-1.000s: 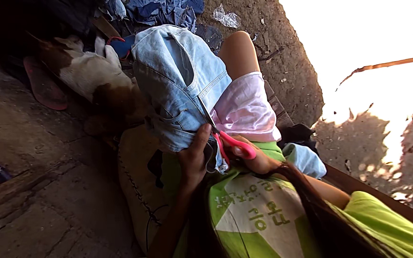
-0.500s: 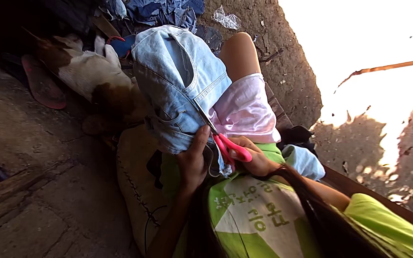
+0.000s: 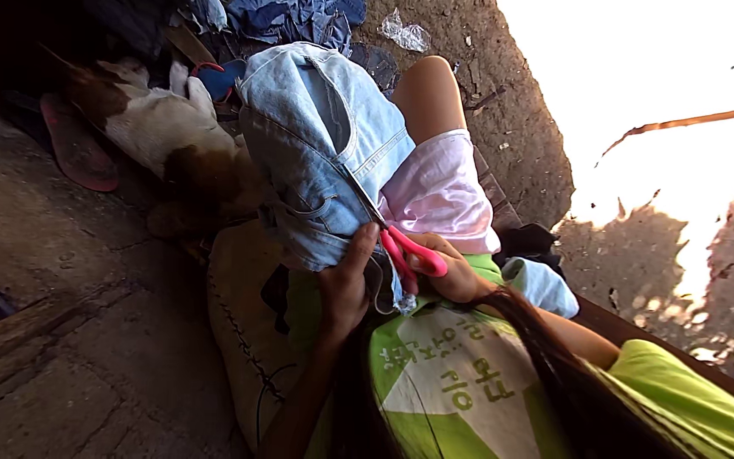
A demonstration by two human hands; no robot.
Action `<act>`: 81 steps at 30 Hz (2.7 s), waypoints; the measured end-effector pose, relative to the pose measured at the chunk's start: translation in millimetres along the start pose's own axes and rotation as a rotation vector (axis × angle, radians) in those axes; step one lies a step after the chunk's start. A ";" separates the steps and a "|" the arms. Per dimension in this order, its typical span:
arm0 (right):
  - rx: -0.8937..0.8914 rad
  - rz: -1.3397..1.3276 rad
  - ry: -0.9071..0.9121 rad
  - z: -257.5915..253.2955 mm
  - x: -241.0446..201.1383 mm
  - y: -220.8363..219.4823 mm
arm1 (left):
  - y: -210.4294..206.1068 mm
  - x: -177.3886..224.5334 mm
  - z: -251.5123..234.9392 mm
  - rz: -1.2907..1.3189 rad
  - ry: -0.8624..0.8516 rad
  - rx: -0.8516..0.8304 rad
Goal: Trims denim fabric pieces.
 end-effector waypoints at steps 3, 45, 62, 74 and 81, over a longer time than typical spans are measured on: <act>-0.022 -0.053 -0.013 0.1 -0.3 1.3 | -0.1 1.1 0.8 -0.019 -0.001 0.015; -0.052 -0.005 0.032 -4.9 8.0 2.6 | -6.1 7.3 -8.0 -0.056 -0.103 0.161; -0.076 -0.114 -0.120 -6.4 15.5 4.6 | 0.9 8.3 -7.0 -0.117 0.022 0.104; -0.067 -0.180 -0.030 -3.1 14.3 0.5 | 8.1 11.8 -12.0 -0.030 0.002 0.042; -0.076 -0.184 -0.166 -4.3 17.2 -2.3 | 12.0 7.9 -8.8 -0.055 0.089 0.015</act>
Point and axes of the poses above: each hand's wrist, its own z-axis away from the middle knuckle, its own y-axis out of the back of the hand, x = y × z, the point moved 2 cm from there along -z, towards the middle knuckle, and after that the axes turned 1 degree about y, right-handed, at the moved point
